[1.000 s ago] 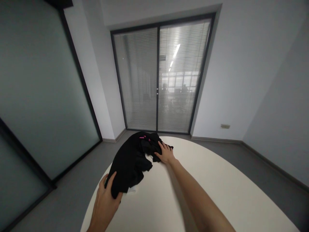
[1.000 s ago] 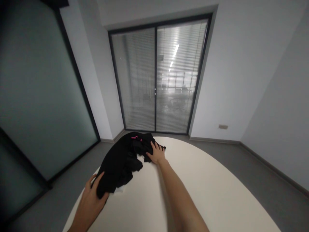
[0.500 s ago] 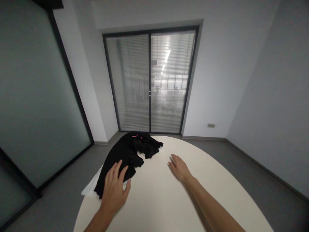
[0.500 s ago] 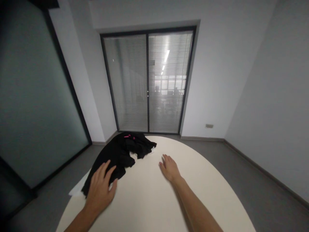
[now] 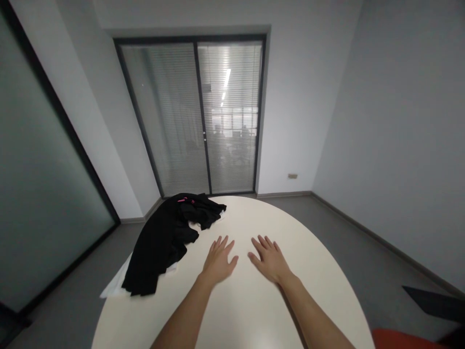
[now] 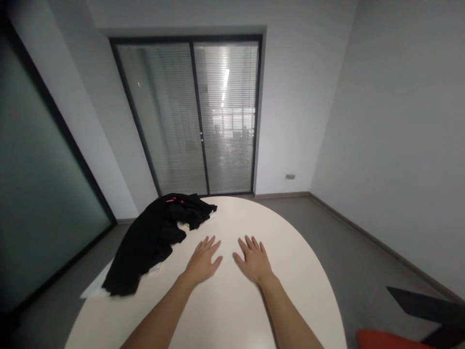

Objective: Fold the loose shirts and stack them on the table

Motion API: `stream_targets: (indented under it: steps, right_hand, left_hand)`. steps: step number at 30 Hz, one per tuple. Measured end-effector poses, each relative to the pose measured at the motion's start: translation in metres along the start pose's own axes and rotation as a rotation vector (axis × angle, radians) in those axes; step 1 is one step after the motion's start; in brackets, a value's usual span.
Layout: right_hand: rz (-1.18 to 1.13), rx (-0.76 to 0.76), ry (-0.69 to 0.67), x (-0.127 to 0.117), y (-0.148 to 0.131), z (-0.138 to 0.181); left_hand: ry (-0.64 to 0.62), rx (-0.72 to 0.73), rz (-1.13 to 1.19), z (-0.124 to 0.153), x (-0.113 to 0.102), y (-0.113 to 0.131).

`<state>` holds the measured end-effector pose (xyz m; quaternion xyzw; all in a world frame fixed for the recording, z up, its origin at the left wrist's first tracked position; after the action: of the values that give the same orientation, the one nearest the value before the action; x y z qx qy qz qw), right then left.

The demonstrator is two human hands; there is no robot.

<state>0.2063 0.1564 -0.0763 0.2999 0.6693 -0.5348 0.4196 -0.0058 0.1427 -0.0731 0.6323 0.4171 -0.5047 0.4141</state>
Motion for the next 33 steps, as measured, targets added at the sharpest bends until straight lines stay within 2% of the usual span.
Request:
stream_targets:
  steps: [4,10,13,16,20,23,28,33]
  right_hand:
    - [0.013,0.013,-0.053,-0.001,0.0,-0.001]
    - [0.022,0.015,-0.049,-0.002,-0.003,-0.001]
    - [0.025,0.057,-0.091,0.002,-0.002,-0.003]
    - [0.034,0.05,-0.07,0.002,-0.002,-0.004]
    - [0.056,0.013,-0.045,0.001,-0.003,-0.002]
    - [0.069,-0.007,-0.041,0.0,-0.003,-0.001]
    - [0.049,-0.018,-0.074,0.001,-0.002,-0.001]
    - [0.027,-0.014,-0.1,-0.002,-0.001,-0.001]
  left_hand:
    - [-0.028,0.009,-0.034,0.0,0.002,-0.002]
    - [-0.032,0.024,-0.044,0.001,0.002,-0.002]
    - [-0.074,0.079,-0.034,0.004,-0.001,-0.005]
    - [-0.082,0.108,-0.032,0.006,-0.003,-0.005]
    - [0.002,-0.019,-0.055,0.009,-0.003,-0.005]
    - [0.009,-0.104,-0.055,0.013,-0.002,-0.009]
    - [-0.066,0.009,-0.028,0.019,-0.006,-0.018]
    - [-0.054,0.004,-0.051,0.02,-0.007,-0.019]
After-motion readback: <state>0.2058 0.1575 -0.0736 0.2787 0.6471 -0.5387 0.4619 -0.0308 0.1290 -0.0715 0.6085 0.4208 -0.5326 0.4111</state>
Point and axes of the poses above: each hand's wrist, its own z-axis away from the middle knuckle, its own x-axis out of the palm, y = z × x, the point moved 3 cm from there along -z, towards the middle knuckle, and after that the axes turned 11 degrees about -z, right-handed, at the moved point
